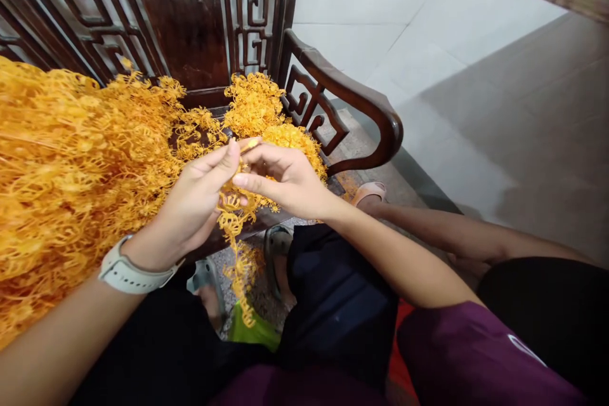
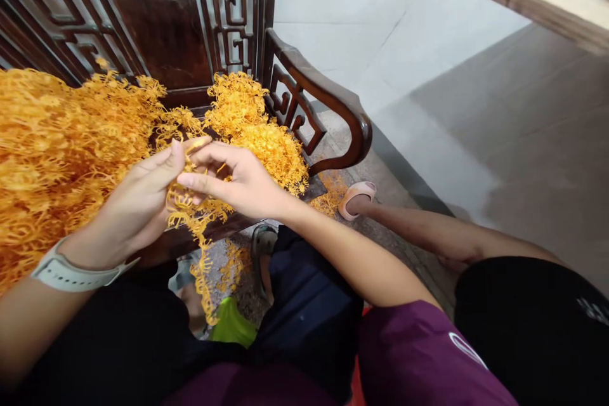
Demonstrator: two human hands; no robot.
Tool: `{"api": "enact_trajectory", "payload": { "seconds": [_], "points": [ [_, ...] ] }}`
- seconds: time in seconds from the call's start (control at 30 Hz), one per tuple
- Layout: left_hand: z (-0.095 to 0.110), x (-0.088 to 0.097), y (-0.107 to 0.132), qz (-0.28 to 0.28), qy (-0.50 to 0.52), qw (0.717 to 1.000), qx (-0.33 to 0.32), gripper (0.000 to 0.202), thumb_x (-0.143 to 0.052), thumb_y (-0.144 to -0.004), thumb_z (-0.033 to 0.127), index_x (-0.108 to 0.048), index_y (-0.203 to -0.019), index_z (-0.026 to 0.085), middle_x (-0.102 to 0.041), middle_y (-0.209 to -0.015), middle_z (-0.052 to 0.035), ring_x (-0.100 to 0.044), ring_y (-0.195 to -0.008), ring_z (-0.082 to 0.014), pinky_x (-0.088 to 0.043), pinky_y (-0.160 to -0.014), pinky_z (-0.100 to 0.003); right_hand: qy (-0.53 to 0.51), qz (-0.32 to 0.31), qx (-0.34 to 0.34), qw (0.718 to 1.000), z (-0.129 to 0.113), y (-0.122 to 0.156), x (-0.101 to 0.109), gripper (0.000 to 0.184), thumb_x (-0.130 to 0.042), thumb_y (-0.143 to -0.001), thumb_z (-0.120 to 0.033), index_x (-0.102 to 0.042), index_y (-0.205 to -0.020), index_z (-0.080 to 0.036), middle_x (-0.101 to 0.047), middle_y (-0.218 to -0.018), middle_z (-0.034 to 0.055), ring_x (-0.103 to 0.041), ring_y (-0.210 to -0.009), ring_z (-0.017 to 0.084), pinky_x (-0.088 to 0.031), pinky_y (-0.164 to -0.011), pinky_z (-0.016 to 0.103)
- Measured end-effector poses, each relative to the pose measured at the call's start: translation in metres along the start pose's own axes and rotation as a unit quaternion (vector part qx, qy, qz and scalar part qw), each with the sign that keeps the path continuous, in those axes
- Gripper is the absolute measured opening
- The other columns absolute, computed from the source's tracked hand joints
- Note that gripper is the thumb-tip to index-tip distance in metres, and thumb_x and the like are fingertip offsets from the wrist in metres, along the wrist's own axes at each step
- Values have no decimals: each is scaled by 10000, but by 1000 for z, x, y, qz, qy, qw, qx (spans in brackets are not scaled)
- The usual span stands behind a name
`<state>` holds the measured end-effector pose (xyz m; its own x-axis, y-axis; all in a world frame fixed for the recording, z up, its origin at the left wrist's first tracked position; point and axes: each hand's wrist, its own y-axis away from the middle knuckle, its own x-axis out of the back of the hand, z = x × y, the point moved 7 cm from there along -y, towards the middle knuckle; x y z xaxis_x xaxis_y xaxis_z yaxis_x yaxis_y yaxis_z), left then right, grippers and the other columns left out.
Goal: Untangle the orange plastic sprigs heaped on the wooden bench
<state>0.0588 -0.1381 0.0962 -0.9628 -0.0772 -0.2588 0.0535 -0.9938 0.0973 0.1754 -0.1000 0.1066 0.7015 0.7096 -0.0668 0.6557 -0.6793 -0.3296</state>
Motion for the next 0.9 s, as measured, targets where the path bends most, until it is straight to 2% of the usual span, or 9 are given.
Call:
{"api": "enact_trajectory", "payload": {
  "seconds": [0.07,0.13,0.3,0.4,0.5,0.57,0.67,0.77,0.9],
  "points": [
    [2,-2,1,-5,-14,1000,3,392,-720,-1012,547,-821,-1211,225,-788,-1149,-104,-735,-860,-190,-573,-587,-236,-45,1,-9,999,2,-2,1,294,-841,-943,-405,-686,-910,-158,-692,-830,-14,-678,-726,110,-579,-731,289],
    [4,-2,0,-21,-29,999,4,395,-721,-1005,556,-811,-1170,208,-764,-1055,-87,-626,-661,-124,-476,-477,-210,-59,13,-13,998,1,-3,7,314,-837,-947,-420,-671,-879,-163,-683,-804,-19,-651,-710,100,-566,-701,272],
    [6,6,-4,-69,-116,991,3,309,-875,-899,428,-758,-1084,211,-658,-750,4,-425,-497,-68,-325,-433,-203,-24,60,-13,998,-6,-2,33,317,-864,-933,-411,-674,-891,-162,-637,-773,-35,-572,-687,75,-487,-668,232],
    [9,9,-4,-80,-135,987,-24,217,-832,-940,409,-736,-970,217,-539,-604,39,-398,-488,-86,-309,-455,-225,-30,66,-42,997,-5,0,40,353,-860,-932,-444,-641,-861,-176,-620,-774,-31,-568,-694,85,-493,-687,246],
    [15,7,-3,-80,-123,988,-51,185,-732,-1003,410,-762,-982,229,-443,-537,50,-370,-473,-109,-324,-477,-251,-58,65,-83,993,-2,3,39,344,-849,-941,-439,-631,-860,-185,-616,-794,-21,-588,-715,98,-497,-686,256],
    [17,3,-2,-91,-155,982,-58,224,-693,-1018,416,-775,-934,225,-513,-555,20,-442,-502,-133,-378,-511,-267,-73,61,-90,991,-1,4,35,326,-845,-947,-429,-640,-876,-185,-624,-813,-17,-603,-723,99,-498,-683,256],
    [18,-4,-2,-112,-209,968,-76,448,-607,-1053,479,-727,-717,208,-692,-713,-61,-620,-665,-190,-510,-662,-309,-71,50,-74,993,-2,3,27,303,-854,-943,-407,-655,-909,-181,-650,-804,-19,-617,-708,92,-508,-684,252],
    [14,-6,-3,-121,-211,967,-80,590,-549,-1078,492,-656,-577,201,-693,-704,-79,-673,-736,-215,-551,-788,-345,-78,29,-80,993,1,3,18,295,-846,-950,-407,-665,-962,-174,-704,-801,-1,-647,-696,103,-533,-689,264],
    [12,-4,-3,-105,-192,972,-88,539,-573,-1069,434,-696,-593,212,-710,-712,-72,-697,-760,-222,-556,-835,-357,-126,10,-109,986,8,3,9,294,-848,-948,-396,-689,-1011,-156,-750,-814,16,-680,-720,111,-542,-711,266]
  ]
}}
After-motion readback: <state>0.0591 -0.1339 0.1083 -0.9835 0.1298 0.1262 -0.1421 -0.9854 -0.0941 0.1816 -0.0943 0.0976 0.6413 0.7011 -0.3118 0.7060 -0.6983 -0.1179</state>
